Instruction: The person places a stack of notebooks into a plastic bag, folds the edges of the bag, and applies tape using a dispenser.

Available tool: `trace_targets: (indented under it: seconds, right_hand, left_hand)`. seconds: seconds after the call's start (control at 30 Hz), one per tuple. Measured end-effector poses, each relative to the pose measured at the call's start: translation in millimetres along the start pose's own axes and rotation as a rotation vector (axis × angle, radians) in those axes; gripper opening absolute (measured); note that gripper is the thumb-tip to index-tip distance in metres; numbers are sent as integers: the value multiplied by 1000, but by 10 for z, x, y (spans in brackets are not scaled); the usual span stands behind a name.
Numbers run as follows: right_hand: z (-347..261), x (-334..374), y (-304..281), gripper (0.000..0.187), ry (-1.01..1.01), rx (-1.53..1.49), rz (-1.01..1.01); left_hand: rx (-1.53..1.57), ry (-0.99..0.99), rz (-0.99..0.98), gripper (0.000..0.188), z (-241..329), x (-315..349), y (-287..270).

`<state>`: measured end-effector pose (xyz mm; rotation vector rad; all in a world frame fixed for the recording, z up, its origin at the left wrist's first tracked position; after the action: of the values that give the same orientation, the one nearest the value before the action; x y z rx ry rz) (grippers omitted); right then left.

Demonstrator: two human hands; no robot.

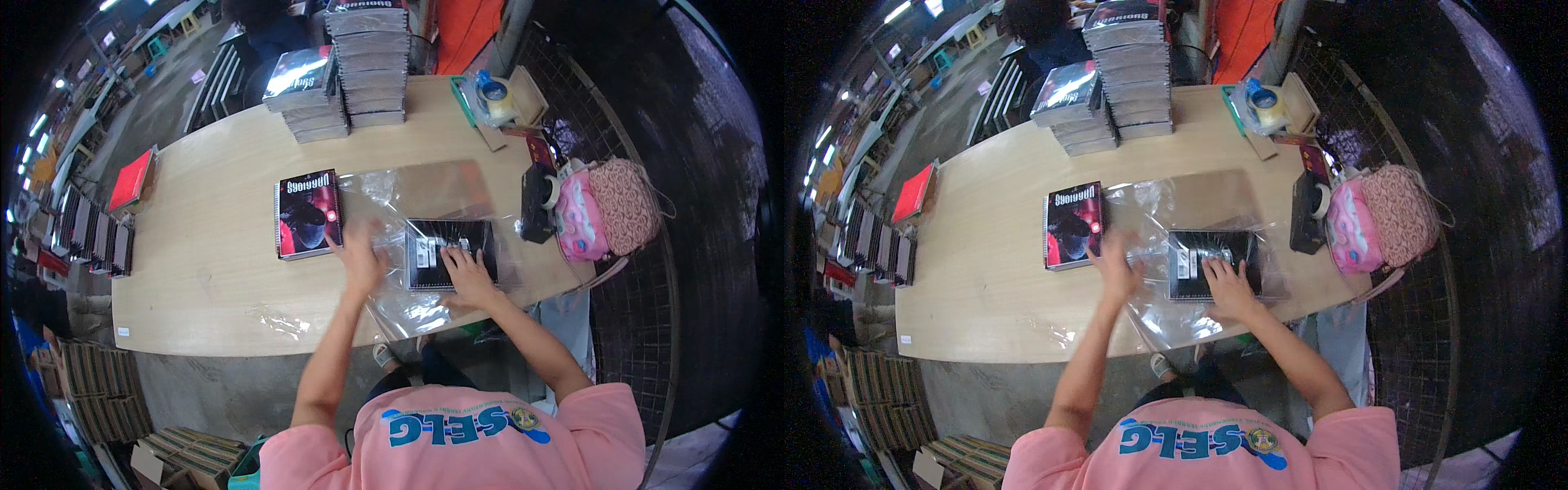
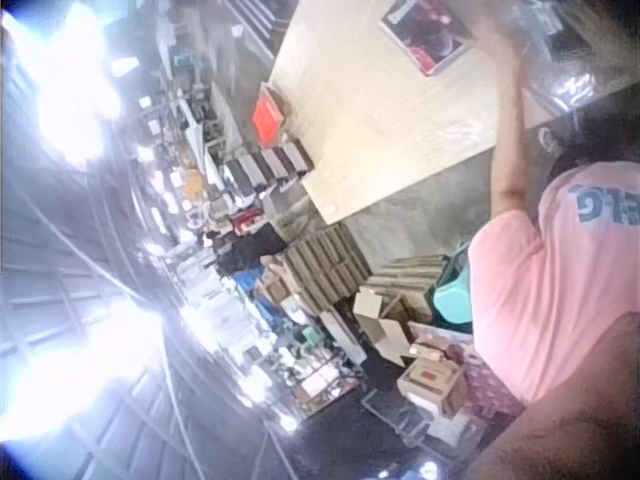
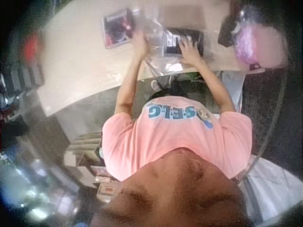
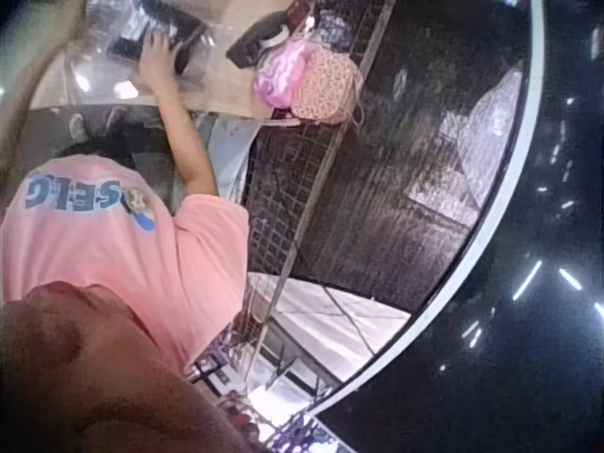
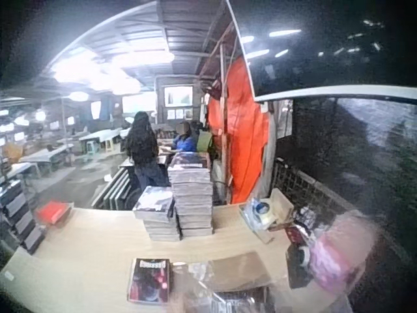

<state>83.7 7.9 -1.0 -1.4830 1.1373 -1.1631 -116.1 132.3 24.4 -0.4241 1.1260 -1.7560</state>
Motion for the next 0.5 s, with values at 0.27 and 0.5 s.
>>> trace_targets:
  seconds: [0.27,0.5]
  right_hand:
    - [-98,-10,37,100,100,-15,20]
    - [-177,-101,19,92,128,-34,52]
  left_hand:
    - [305,306,-580,39,-126,-1163,171]
    - [-142,312,-211,90,835,335,293]
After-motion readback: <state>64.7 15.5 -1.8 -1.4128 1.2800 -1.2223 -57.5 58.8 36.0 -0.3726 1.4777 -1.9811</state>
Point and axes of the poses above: each hand's wrist, its own x-axis away from the middle knuckle, its own y-axis out of the palm, z = x × y, the point moved 6 cm from there along -x, towards the middle knuckle, and after that the axes turned 4 degrees about y, right-handed, at the moved point
